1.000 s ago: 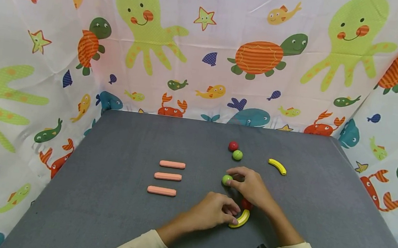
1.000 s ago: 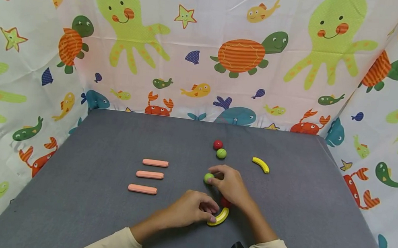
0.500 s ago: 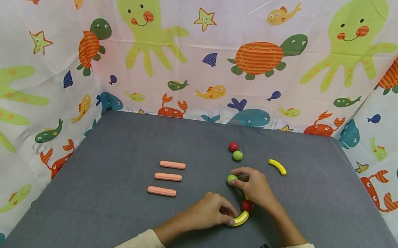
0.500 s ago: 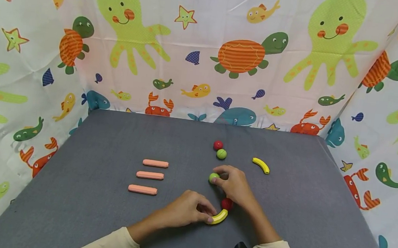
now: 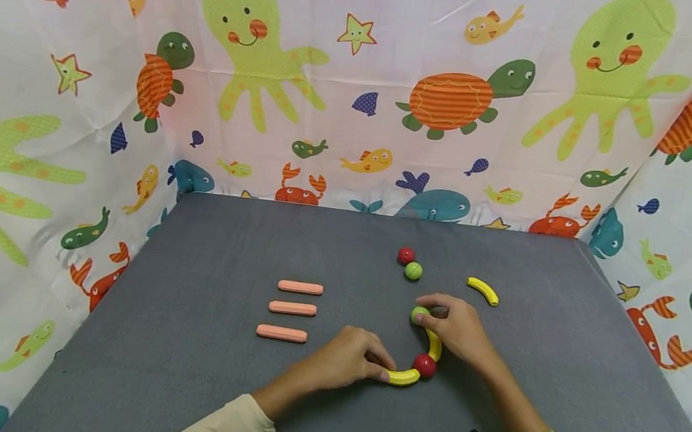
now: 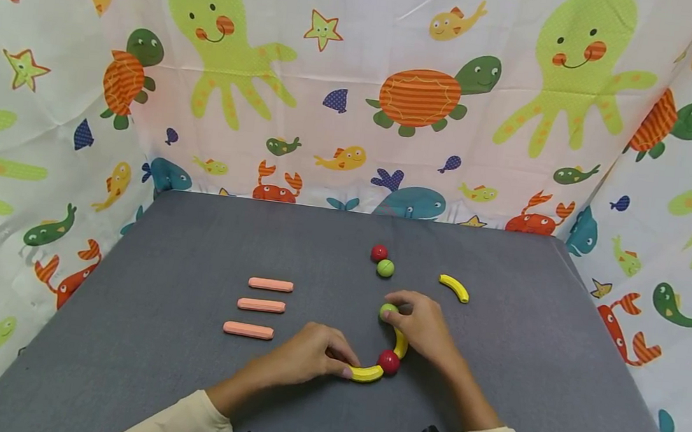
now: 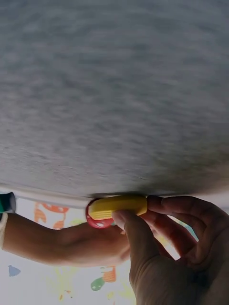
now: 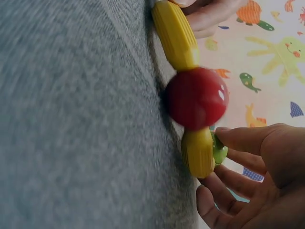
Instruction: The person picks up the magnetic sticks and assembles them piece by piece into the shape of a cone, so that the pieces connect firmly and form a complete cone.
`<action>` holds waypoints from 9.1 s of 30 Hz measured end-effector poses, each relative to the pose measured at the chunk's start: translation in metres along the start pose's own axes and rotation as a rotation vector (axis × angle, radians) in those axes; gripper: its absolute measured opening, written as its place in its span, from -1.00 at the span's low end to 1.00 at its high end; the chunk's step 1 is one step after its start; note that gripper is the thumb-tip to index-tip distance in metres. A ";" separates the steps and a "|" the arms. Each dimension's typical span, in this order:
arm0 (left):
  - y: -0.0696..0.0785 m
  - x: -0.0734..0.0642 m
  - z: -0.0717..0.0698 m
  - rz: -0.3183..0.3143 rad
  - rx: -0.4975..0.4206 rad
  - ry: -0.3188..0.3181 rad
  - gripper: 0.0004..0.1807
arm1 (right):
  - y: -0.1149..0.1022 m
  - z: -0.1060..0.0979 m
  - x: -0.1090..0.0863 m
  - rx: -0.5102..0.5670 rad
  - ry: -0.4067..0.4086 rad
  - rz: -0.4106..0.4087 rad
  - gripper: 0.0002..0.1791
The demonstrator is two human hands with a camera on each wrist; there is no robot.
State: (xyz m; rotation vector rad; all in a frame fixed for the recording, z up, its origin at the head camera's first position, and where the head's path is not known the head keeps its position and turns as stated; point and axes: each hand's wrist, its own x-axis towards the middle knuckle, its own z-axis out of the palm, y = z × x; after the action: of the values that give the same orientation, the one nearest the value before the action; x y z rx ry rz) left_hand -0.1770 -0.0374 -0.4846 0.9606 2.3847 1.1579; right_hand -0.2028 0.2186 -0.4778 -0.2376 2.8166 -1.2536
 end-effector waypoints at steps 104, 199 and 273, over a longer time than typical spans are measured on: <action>0.009 0.020 -0.015 -0.115 -0.046 0.380 -0.67 | 0.010 -0.035 -0.047 0.106 -0.038 0.063 -0.53; 0.035 0.027 0.036 0.023 0.254 0.250 -0.52 | 0.047 -0.057 0.006 -0.186 0.137 0.210 -0.65; 0.032 0.026 0.025 0.080 0.205 0.326 -0.77 | 0.008 -0.011 -0.028 0.070 0.018 0.179 -0.58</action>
State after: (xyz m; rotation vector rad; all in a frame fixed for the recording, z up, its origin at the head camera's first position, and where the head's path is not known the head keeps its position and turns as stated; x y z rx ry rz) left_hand -0.1679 0.0090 -0.4748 1.0032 2.7924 1.1944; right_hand -0.1776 0.2366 -0.4766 0.0289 2.7300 -1.3158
